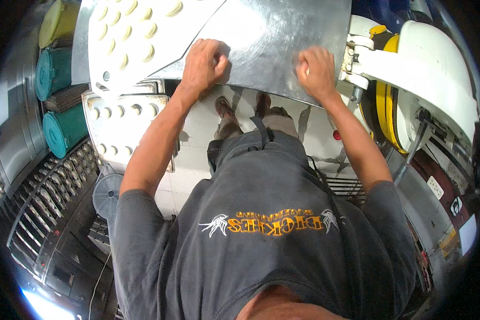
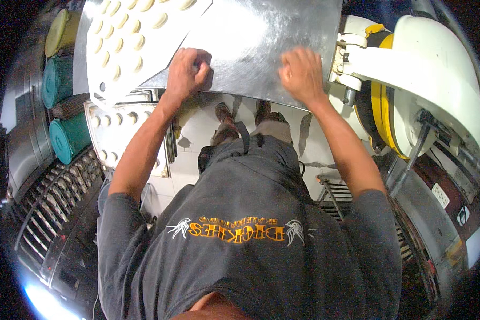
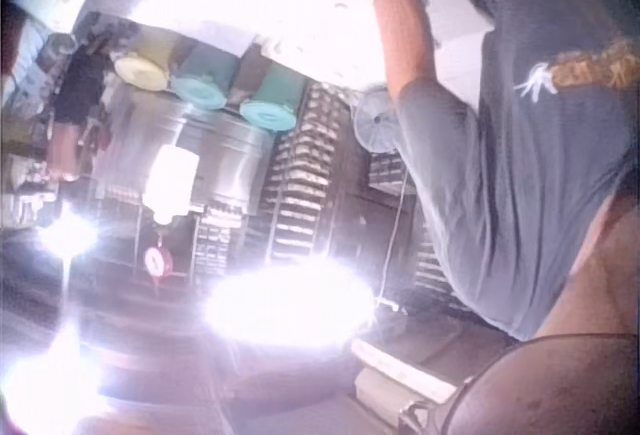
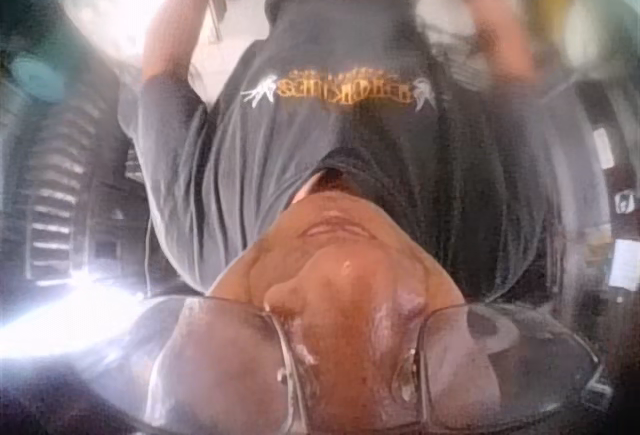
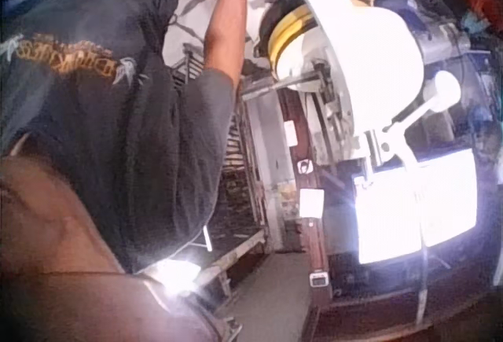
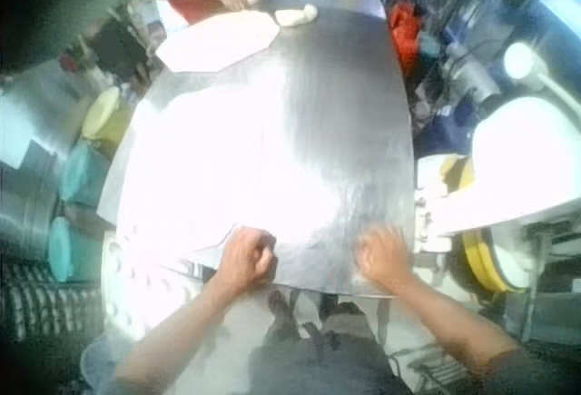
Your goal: The person organizes dough portions on a tray, operates a industrial dough divider machine by pulling a lever and turning a handle, and then transfers the divided dough pieces onto baking trays.
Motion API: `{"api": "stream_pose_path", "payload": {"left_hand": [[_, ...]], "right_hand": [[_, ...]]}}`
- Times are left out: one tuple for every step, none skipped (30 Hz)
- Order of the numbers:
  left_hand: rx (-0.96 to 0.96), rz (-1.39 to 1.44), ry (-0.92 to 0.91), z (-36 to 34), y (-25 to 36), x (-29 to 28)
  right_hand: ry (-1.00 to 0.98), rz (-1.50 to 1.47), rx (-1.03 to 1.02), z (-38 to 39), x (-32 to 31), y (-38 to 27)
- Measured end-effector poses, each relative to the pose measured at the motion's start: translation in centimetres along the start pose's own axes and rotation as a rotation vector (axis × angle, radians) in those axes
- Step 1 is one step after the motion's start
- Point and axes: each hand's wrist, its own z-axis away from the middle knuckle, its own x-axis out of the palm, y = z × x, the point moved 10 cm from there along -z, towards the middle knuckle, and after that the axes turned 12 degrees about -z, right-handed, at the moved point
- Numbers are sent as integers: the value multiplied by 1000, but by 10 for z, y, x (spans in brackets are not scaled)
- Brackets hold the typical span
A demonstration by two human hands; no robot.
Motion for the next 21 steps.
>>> {"api": "stream_pose_path", "payload": {"left_hand": [[-6, -29, -37, -12, 0, 8], [21, -25, 17, -27, 5, 10], [45, -27, 61, -37, 9, 10], [71, -29, 106, -42, 15, 10], [50, -41, 95, -51, 17, 15], [29, -55, 91, -60, 21, 19], [11, -72, 100, -68, 25, 18], [1, -61, 93, -73, 26, 19], [-1, -45, 84, -73, 29, 22], [-1, -30, 74, -72, 32, 25], [-5, -15, 75, -65, 35, 27], [7, 1, 99, -54, 41, 20], [-30, 18, 69, -44, 36, 19], [-38, 67, 111, -27, 27, 16], [-57, 115, 99, -10, 26, 9], [-55, 107, 68, 0, 20, 4], [-58, 95, 41, 7, 11, -2], [-66, 81, 9, 11, 8, -4], [-57, 34, 14, 4, 6, -3], [-52, -14, 10, -6, 2, 0], [-56, -40, 32, -15, -1, 7]], "right_hand": [[49, 34, 25, -24, 3, 8], [53, 23, -6, -43, 10, 12], [56, 1, -31, -57, 19, 11], [69, -35, -69, -75, 26, 7], [95, -56, -114, -92, 28, 1], [94, -61, -96, -104, 34, -3], [98, -62, -89, -119, 37, -11], [109, -61, -96, -132, 34, -16], [120, -68, -78, -134, 31, -14], [131, -75, -60, -127, 34, -12], [144, -84, -41, -120, 39, -9], [95, -135, -40, -105, 43, -8], [39, -183, -41, -83, 40, -10], [-28, -214, -69, -59, 32, -22], [-99, -243, -72, -32, 24, -25], [-93, -187, -73, -16, 11, -17], [-91, -134, -80, -5, 0, -7], [-93, -88, -87, 1, -5, -3], [-52, -54, -71, -5, -5, 4], [-15, -27, -51, -24, -2, 6], [25, 0, -37, -45, 3, 11]]}}
